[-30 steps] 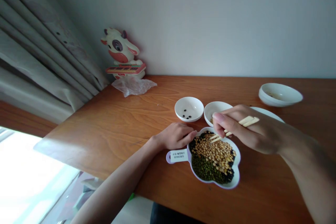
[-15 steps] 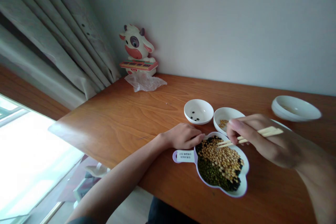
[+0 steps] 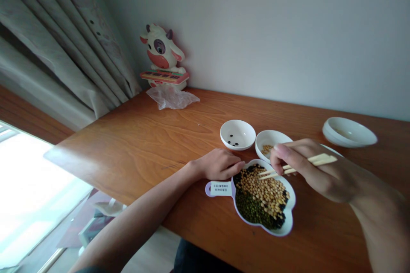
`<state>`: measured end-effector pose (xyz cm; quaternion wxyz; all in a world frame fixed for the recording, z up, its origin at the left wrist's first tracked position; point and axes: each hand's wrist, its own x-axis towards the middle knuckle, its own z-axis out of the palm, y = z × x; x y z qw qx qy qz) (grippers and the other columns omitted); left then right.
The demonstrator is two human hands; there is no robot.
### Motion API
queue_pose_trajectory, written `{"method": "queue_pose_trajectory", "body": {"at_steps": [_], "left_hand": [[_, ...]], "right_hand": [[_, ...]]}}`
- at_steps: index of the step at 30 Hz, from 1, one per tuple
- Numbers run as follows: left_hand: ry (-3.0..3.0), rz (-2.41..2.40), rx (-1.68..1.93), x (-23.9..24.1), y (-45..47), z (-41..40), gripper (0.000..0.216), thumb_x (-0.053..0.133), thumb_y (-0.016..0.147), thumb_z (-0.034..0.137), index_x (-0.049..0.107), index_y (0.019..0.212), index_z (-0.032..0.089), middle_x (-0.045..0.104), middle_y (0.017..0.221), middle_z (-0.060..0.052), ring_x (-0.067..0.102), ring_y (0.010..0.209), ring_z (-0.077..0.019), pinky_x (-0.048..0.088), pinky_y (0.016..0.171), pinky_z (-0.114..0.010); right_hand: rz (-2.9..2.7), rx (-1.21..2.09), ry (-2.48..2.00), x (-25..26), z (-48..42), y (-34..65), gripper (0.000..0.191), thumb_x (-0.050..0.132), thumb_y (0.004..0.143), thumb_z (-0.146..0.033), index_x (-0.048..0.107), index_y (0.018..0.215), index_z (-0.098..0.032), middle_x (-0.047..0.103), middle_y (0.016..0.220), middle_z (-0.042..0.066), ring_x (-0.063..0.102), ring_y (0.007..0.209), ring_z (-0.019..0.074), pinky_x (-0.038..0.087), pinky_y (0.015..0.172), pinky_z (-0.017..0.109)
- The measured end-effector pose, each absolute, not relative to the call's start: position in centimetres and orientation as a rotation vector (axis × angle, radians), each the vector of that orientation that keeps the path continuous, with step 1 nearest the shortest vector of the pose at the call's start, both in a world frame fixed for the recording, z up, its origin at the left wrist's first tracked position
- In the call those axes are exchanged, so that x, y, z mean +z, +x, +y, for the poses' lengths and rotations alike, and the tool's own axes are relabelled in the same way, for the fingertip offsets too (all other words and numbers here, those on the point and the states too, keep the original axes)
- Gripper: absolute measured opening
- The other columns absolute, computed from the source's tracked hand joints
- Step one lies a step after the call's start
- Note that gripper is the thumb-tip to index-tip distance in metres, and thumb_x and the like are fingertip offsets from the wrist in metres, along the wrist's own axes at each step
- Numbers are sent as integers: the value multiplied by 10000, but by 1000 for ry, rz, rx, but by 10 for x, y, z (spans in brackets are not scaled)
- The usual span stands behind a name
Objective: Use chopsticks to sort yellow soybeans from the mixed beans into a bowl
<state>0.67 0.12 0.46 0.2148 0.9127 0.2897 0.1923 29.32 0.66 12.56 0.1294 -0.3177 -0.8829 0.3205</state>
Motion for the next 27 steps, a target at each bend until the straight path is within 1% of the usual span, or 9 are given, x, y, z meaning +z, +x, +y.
{"method": "queue_pose_trajectory", "body": {"at_steps": [3, 9, 13, 19, 24, 27], "left_hand": [[2522, 805, 539, 5, 7, 1, 513, 340, 1189, 419, 638, 837, 193, 723, 813, -75, 664, 734, -186, 524, 760, -316], [2517, 809, 537, 4, 7, 2, 512, 333, 1189, 424, 637, 847, 194, 726, 825, -77, 662, 740, -187, 525, 768, -317], [2520, 819, 518, 5, 7, 1, 504, 328, 1191, 412, 631, 853, 192, 732, 844, -81, 668, 761, -190, 523, 783, -319], [2515, 805, 528, 5, 6, 1, 506, 335, 1189, 417, 629, 843, 195, 715, 819, -70, 655, 739, -185, 518, 772, -320], [2491, 775, 545, 6, 6, 1, 510, 334, 1193, 419, 622, 835, 197, 705, 809, -64, 649, 725, -178, 507, 751, -317], [2486, 782, 538, 8, 6, 0, 509, 327, 1196, 410, 612, 832, 196, 700, 811, -63, 648, 730, -177, 504, 761, -314]], "right_hand": [[-2558, 929, -937, 126, 6, 291, 508, 403, 1137, -516, 657, 797, -237, 648, 710, 2, 558, 637, 163, 422, 632, 335], [-2555, 913, -952, 122, 7, 292, 511, 390, 1148, -497, 648, 793, -235, 661, 720, 8, 578, 654, 173, 418, 665, 353], [-2547, 904, -959, 123, 8, 294, 545, 363, 1153, -530, 648, 792, -237, 665, 733, 10, 585, 665, 174, 426, 669, 359], [-2501, 951, -901, 131, 9, 300, 601, 310, 1159, -563, 649, 787, -234, 645, 720, 4, 568, 658, 165, 424, 666, 357], [-2518, 948, -943, 131, 7, 299, 560, 338, 1158, -545, 639, 806, -231, 673, 755, 11, 592, 700, 174, 419, 691, 356], [-2530, 962, -954, 128, 6, 297, 537, 355, 1152, -548, 621, 812, -229, 657, 744, 5, 571, 678, 165, 404, 665, 349]]}}
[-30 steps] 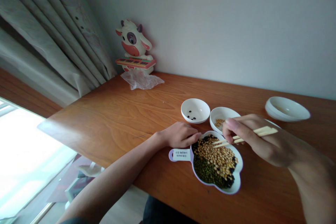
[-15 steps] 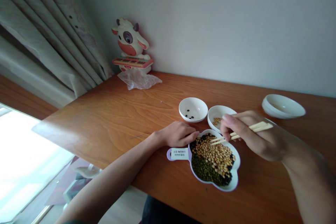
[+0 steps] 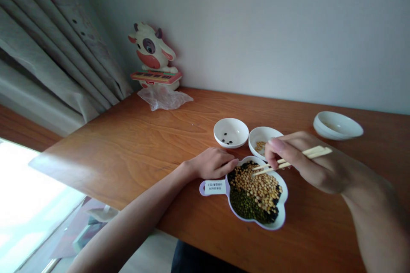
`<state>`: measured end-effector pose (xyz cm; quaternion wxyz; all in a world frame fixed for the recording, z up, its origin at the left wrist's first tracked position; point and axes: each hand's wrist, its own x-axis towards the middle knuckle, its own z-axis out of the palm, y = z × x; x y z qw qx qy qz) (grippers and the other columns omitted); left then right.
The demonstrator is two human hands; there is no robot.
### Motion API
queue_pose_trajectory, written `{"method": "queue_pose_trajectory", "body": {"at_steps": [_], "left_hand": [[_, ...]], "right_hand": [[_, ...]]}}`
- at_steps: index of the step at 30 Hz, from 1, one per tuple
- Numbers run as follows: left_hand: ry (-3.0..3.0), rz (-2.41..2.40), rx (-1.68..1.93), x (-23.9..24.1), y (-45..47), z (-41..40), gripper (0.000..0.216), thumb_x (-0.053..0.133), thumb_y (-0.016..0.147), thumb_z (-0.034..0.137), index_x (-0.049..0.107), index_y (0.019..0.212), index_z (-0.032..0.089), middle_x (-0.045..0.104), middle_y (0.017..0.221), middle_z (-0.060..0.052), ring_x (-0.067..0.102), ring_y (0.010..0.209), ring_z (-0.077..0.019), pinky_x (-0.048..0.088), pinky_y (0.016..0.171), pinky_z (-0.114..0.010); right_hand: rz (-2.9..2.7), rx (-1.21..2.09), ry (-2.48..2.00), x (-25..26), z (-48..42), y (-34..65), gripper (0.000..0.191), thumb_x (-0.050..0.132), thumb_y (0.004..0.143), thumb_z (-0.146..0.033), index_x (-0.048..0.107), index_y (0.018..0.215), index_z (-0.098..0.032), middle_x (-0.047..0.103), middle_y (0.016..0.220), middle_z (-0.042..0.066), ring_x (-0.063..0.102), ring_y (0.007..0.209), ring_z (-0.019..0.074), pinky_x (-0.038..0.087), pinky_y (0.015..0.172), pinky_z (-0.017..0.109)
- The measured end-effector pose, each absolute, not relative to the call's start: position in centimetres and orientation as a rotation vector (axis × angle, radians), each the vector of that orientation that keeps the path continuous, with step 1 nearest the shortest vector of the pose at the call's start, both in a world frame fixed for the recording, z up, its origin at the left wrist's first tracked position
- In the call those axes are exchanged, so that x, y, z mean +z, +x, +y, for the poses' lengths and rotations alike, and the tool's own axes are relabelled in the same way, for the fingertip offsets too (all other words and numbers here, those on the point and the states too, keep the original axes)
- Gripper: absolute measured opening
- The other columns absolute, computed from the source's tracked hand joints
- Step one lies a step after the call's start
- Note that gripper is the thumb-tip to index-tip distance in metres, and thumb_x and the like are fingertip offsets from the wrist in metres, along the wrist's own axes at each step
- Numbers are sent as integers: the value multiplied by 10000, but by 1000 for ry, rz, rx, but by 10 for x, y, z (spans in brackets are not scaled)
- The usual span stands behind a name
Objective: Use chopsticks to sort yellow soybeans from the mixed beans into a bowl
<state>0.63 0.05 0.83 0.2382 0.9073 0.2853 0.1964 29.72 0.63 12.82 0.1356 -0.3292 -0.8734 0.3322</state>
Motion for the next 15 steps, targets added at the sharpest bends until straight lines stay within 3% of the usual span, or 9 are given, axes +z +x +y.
{"method": "queue_pose_trajectory", "body": {"at_steps": [15], "left_hand": [[2499, 800, 513, 9, 7, 0, 525, 308, 1199, 427, 595, 828, 193, 695, 812, -62, 634, 727, -175, 495, 759, -309]], "right_hand": [[-2569, 956, -903, 133, 1, 282, 556, 372, 1153, -543, 601, 766, -217, 581, 675, -9, 498, 606, 138, 382, 623, 320]]}}
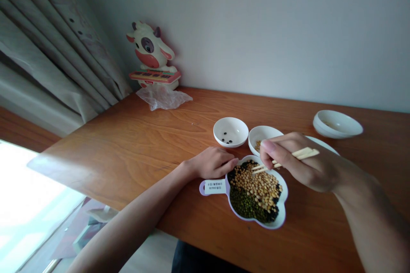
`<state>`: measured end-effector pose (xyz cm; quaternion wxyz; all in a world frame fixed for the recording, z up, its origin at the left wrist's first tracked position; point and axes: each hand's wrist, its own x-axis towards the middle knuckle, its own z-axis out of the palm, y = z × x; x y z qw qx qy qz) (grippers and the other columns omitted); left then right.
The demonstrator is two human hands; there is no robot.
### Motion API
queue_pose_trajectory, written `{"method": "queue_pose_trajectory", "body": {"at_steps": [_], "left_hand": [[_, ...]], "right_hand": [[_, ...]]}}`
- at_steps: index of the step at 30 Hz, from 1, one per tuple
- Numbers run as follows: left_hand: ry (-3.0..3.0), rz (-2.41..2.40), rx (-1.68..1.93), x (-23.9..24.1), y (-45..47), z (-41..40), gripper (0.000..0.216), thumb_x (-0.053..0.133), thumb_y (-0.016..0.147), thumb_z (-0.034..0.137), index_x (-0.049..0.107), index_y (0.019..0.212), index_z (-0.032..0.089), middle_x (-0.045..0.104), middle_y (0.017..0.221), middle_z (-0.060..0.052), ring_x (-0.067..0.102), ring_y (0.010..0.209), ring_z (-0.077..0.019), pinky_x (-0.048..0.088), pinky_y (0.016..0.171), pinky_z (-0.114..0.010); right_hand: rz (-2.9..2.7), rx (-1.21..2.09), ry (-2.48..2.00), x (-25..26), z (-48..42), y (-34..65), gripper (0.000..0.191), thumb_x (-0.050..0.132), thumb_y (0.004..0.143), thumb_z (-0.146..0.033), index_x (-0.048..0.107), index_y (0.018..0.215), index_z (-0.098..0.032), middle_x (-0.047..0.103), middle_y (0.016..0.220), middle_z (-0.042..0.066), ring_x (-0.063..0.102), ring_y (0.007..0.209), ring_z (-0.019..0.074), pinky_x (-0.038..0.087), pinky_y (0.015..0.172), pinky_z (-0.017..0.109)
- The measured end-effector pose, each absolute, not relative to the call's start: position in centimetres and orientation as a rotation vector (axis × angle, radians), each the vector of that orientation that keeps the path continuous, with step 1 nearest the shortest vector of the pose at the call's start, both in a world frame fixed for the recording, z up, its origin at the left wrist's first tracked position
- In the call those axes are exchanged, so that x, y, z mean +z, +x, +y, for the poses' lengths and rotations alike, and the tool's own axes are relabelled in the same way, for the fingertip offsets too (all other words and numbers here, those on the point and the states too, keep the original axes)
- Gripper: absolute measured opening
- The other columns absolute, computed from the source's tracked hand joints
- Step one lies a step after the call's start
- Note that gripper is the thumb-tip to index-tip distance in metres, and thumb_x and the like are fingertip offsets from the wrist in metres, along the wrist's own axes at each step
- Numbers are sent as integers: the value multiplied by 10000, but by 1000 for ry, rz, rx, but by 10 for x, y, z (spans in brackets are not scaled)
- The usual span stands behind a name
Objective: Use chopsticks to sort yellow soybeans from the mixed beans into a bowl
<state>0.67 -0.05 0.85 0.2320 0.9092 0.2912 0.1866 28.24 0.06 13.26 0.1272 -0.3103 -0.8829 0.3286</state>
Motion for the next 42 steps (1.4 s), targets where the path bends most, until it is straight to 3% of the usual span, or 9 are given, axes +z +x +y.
{"method": "queue_pose_trajectory", "body": {"at_steps": [42], "left_hand": [[2501, 798, 504, 10, 7, -1, 514, 310, 1199, 416, 585, 828, 192, 686, 814, -52, 622, 725, -166, 470, 754, -306]], "right_hand": [[-2591, 890, -840, 138, -1, 277, 599, 377, 1160, -527, 591, 710, -194, 569, 608, -23, 483, 544, 94, 351, 570, 297]]}}
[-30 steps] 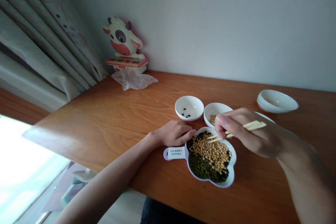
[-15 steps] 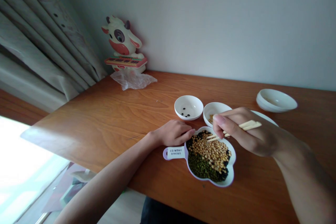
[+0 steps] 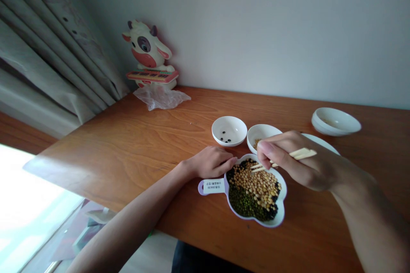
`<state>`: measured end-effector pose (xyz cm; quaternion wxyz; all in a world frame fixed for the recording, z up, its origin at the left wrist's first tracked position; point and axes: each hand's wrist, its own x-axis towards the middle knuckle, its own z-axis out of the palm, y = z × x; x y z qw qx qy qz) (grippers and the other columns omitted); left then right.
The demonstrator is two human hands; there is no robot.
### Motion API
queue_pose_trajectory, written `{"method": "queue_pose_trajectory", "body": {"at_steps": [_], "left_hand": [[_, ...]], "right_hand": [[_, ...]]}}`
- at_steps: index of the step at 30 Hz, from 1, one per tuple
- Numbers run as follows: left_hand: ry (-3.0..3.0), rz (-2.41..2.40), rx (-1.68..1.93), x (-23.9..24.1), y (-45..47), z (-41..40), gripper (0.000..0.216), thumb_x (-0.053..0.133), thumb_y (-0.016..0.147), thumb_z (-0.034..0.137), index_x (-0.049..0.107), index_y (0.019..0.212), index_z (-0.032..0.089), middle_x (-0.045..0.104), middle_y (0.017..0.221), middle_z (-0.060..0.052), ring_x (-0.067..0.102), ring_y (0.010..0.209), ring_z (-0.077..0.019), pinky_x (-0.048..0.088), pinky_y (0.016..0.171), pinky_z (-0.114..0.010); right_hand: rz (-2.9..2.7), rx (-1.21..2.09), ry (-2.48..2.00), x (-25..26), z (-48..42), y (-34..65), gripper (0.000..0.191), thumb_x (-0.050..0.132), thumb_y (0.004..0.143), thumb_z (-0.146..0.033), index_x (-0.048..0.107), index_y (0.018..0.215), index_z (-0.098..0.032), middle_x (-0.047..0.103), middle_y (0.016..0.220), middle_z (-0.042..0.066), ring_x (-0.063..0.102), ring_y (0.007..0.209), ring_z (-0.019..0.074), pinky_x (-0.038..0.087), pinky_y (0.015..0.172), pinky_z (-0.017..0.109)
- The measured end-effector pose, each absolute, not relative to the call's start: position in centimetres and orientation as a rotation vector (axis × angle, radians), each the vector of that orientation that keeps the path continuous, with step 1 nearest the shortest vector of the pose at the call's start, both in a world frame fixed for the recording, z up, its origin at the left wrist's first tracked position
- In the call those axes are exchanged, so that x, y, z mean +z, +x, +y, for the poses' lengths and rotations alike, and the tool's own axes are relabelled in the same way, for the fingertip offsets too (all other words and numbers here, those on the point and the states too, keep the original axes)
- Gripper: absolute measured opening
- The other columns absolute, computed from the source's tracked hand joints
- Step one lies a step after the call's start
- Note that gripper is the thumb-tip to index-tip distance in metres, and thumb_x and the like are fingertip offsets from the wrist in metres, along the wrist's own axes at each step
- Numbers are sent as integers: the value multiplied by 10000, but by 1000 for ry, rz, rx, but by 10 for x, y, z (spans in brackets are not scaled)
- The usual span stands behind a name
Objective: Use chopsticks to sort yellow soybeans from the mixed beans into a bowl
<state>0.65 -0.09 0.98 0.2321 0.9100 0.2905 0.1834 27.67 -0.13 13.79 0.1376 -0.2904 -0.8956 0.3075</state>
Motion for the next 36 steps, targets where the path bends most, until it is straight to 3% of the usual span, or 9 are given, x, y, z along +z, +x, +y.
{"method": "queue_pose_trajectory", "body": {"at_steps": [36], "left_hand": [[2502, 776, 507, 10, 6, 0, 505, 319, 1197, 410, 599, 838, 190, 687, 821, -54, 635, 748, -174, 486, 762, -311]], "right_hand": [[-2591, 890, -843, 138, -2, 279, 581, 366, 1157, -524, 578, 722, -203, 574, 633, -13, 488, 556, 115, 363, 581, 303]]}}
